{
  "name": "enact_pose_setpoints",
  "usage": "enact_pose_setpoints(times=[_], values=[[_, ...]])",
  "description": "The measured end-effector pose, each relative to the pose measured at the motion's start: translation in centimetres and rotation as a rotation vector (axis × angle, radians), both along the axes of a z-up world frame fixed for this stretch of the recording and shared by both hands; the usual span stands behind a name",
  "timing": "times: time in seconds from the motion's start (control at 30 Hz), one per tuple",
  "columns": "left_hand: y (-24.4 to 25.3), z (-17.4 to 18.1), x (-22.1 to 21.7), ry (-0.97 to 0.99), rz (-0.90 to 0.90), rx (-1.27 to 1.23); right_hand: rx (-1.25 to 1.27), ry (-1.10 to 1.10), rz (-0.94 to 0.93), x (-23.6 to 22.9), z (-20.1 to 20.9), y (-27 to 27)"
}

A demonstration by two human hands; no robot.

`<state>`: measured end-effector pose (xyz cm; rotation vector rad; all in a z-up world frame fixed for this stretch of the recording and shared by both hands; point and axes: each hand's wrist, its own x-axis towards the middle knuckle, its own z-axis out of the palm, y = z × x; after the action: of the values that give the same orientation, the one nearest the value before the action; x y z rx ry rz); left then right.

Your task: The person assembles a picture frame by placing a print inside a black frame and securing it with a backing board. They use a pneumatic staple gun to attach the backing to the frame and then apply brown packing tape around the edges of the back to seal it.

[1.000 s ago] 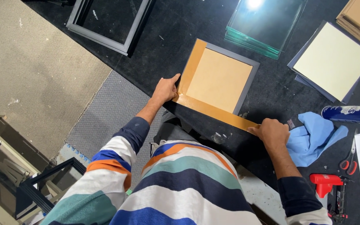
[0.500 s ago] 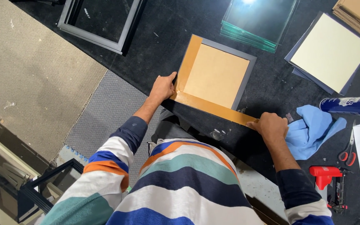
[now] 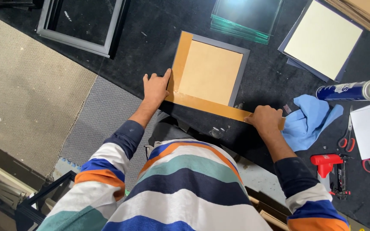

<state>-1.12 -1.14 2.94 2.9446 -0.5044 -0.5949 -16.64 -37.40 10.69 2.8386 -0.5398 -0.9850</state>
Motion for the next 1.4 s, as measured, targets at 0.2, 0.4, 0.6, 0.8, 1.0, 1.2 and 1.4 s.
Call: enact_pose_setpoints(times=[0.2, 0.4, 0.6, 0.8, 1.0, 1.2, 1.4], values=[[1.7, 1.4, -0.3, -0.018, 0.099, 0.062, -0.037, 0.009, 0.026, 0.6, -0.9, 0.3], [-4.3, -2.4, -4.8, -0.617, -0.021, -0.213, -0.053, 0.004, 0.021, 0.8, 0.0, 0.8], [-14.0, -4.0, -12.6, -0.432, -0.614, -0.558, -0.06, 0.056, 0.042, 1.6, 1.0, 2.4], [-8.8, -4.5, -10.5, -0.222, -0.728, -0.397, -0.068, 0.041, 0.023, 0.8, 0.2, 1.5], [4.0, -2.0, -7.3, -0.347, -0.557, -0.197, -0.052, -0.003, 0.028, 0.5, -2.1, 0.1], [4.6, -0.4, -8.0, -0.152, -0.445, -0.056, -0.023, -0.028, 0.048, 0.1, -1.2, -3.4], [3.1, 1.4, -8.2, 0.125, -0.25, -0.062, 0.245, -0.591, -0.25, -3.2, -9.6, -17.6]])
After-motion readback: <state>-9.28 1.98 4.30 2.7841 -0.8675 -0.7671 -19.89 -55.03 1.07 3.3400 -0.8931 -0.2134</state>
